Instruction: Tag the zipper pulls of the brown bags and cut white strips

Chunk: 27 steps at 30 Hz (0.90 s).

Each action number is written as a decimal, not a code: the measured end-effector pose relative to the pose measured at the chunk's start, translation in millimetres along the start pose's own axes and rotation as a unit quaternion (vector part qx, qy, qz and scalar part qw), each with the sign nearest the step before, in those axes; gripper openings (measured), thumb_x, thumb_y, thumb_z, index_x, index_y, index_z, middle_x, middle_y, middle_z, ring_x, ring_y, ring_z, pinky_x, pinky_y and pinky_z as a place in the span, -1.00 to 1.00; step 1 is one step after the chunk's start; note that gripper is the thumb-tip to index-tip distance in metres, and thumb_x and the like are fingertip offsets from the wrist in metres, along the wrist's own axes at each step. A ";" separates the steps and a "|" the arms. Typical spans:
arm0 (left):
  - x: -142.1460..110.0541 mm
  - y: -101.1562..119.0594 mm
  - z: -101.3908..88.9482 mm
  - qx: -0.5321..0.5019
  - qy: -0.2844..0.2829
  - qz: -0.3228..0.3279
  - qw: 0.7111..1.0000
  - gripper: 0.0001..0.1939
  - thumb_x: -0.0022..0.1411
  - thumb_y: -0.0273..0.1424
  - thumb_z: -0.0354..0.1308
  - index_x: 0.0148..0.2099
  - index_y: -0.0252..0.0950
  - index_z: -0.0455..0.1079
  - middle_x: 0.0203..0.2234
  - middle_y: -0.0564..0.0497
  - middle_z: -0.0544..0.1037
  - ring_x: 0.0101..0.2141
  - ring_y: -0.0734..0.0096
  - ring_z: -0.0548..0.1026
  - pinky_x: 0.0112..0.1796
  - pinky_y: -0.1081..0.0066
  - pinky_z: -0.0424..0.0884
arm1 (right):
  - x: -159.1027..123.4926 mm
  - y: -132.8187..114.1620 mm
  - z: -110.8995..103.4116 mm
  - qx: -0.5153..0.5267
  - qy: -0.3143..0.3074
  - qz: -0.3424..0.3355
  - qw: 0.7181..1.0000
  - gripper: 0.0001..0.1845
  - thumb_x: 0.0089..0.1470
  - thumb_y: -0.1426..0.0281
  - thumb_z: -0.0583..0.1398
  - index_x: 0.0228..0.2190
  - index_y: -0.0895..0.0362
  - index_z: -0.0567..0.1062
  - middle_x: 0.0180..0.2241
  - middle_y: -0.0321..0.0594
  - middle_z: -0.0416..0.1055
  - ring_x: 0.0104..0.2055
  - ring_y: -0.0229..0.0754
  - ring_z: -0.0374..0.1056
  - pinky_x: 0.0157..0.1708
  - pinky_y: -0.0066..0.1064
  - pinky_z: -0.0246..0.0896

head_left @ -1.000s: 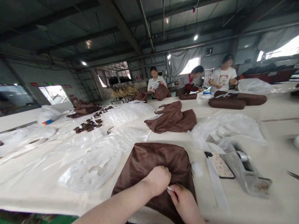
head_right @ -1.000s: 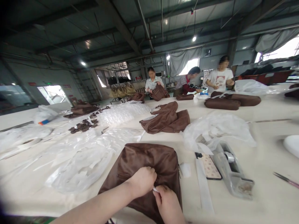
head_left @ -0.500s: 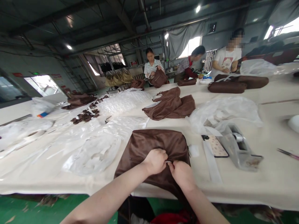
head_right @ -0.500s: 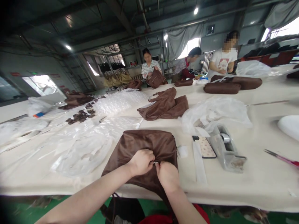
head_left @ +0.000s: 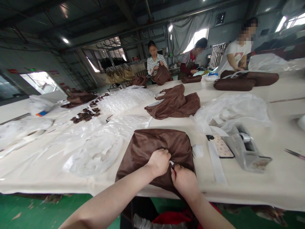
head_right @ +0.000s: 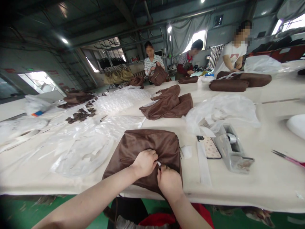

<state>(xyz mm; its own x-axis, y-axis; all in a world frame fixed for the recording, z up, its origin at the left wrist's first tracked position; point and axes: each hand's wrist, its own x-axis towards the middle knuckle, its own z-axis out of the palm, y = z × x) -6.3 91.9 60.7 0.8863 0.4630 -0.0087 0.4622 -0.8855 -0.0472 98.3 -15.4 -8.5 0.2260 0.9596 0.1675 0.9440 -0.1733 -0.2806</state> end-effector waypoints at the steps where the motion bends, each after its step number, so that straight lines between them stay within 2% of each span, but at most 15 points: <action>1: -0.6 1.9 2.2 0.003 0.005 -0.009 1.000 -0.92 0.18 -0.44 0.10 -0.34 -0.33 0.40 -0.34 -0.13 0.48 -0.25 0.17 0.44 -0.18 0.26 0.41 | -1.7 -0.1 0.8 -0.004 0.006 -0.010 1.000 -0.77 0.23 0.40 0.03 -0.39 0.17 0.43 -0.45 -0.07 0.51 -0.45 -0.10 0.47 -0.51 -0.38 0.10; 8: 0.8 16.9 26.6 0.027 0.065 -0.090 0.993 -0.86 0.23 -0.52 0.01 -0.18 -0.36 0.37 -0.24 -0.18 0.44 -0.17 0.08 0.38 -0.11 0.12 0.36 | -1.9 1.7 10.7 -0.030 0.035 -0.036 0.998 -0.78 0.23 0.43 0.04 -0.43 0.15 0.41 -0.51 -0.13 0.50 -0.50 -0.14 0.44 -0.54 -0.40 0.04; 11: 1.8 18.5 35.5 0.031 0.089 -0.113 0.989 -0.81 0.24 -0.55 -0.02 -0.11 -0.38 0.35 -0.13 -0.21 0.41 -0.11 0.09 0.36 -0.06 0.09 0.32 | -2.0 2.4 14.9 -0.028 0.043 -0.045 0.998 -0.77 0.22 0.46 0.03 -0.44 0.14 0.41 -0.51 -0.13 0.49 -0.51 -0.12 0.44 -0.55 -0.39 0.02; 14: -1.3 10.5 29.5 0.007 0.092 -0.063 0.994 -0.76 0.23 -0.55 0.03 -0.05 -0.32 0.33 -0.02 -0.12 0.38 -0.02 0.20 0.32 0.06 0.19 0.24 | -2.5 3.0 17.4 -0.018 0.054 -0.055 0.997 -0.77 0.22 0.46 0.02 -0.44 0.14 0.41 -0.51 -0.13 0.48 -0.52 -0.12 0.43 -0.55 -0.38 0.02; 17: -4.2 -3.1 11.0 -0.031 0.063 0.013 0.997 -0.76 0.19 -0.46 0.14 -0.07 -0.27 0.33 -0.05 -0.05 0.38 -0.02 0.24 0.32 0.06 0.27 0.23 | -2.3 3.4 18.9 -0.013 0.062 -0.064 0.996 -0.76 0.22 0.45 0.01 -0.42 0.14 0.42 -0.52 -0.14 0.48 -0.53 -0.13 0.43 -0.56 -0.38 0.01; 19: -3.2 -8.7 0.7 -0.024 0.045 0.031 0.998 -0.77 0.18 -0.38 0.19 -0.10 -0.28 0.34 -0.07 -0.06 0.39 -0.04 0.22 0.33 0.04 0.26 0.24 | -2.1 3.4 20.0 -0.017 0.065 -0.065 0.996 -0.76 0.23 0.46 0.01 -0.42 0.14 0.42 -0.52 -0.15 0.48 -0.53 -0.14 0.43 -0.57 -0.39 0.01; 22: 1.4 -6.7 -0.5 0.012 0.039 0.019 0.999 -0.76 0.19 -0.30 0.20 -0.13 -0.32 0.36 -0.12 -0.10 0.40 -0.08 0.17 0.34 0.02 0.23 0.25 | -2.3 3.2 22.4 -0.028 0.074 -0.065 0.995 -0.76 0.23 0.47 0.01 -0.43 0.14 0.41 -0.53 -0.17 0.47 -0.54 -0.16 0.43 -0.58 -0.40 0.02; 25: 4.4 3.1 14.0 0.035 0.059 -0.029 0.997 -0.73 0.21 -0.28 0.15 -0.11 -0.35 0.36 -0.14 -0.15 0.41 -0.10 0.11 0.34 0.02 0.15 0.26 | -2.8 3.0 25.1 -0.032 0.081 -0.064 0.994 -0.77 0.22 0.50 0.01 -0.42 0.13 0.41 -0.54 -0.17 0.47 -0.54 -0.16 0.44 -0.58 -0.41 0.04; 27: 4.0 9.0 26.9 0.041 0.079 -0.065 0.994 -0.75 0.22 -0.33 0.11 -0.10 -0.37 0.36 -0.16 -0.18 0.42 -0.12 0.09 0.35 -0.02 0.13 0.29 | -3.0 3.0 26.6 -0.034 0.083 -0.061 0.994 -0.77 0.21 0.52 0.00 -0.42 0.13 0.40 -0.53 -0.18 0.48 -0.54 -0.15 0.44 -0.58 -0.41 0.04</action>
<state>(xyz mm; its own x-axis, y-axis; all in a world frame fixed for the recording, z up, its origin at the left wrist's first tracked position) 0.6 86.9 33.3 0.8153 0.5567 0.1594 0.5757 -0.8090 -0.1189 94.0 -12.9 -35.0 0.1394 0.9258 0.3514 0.9798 -0.0775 -0.1845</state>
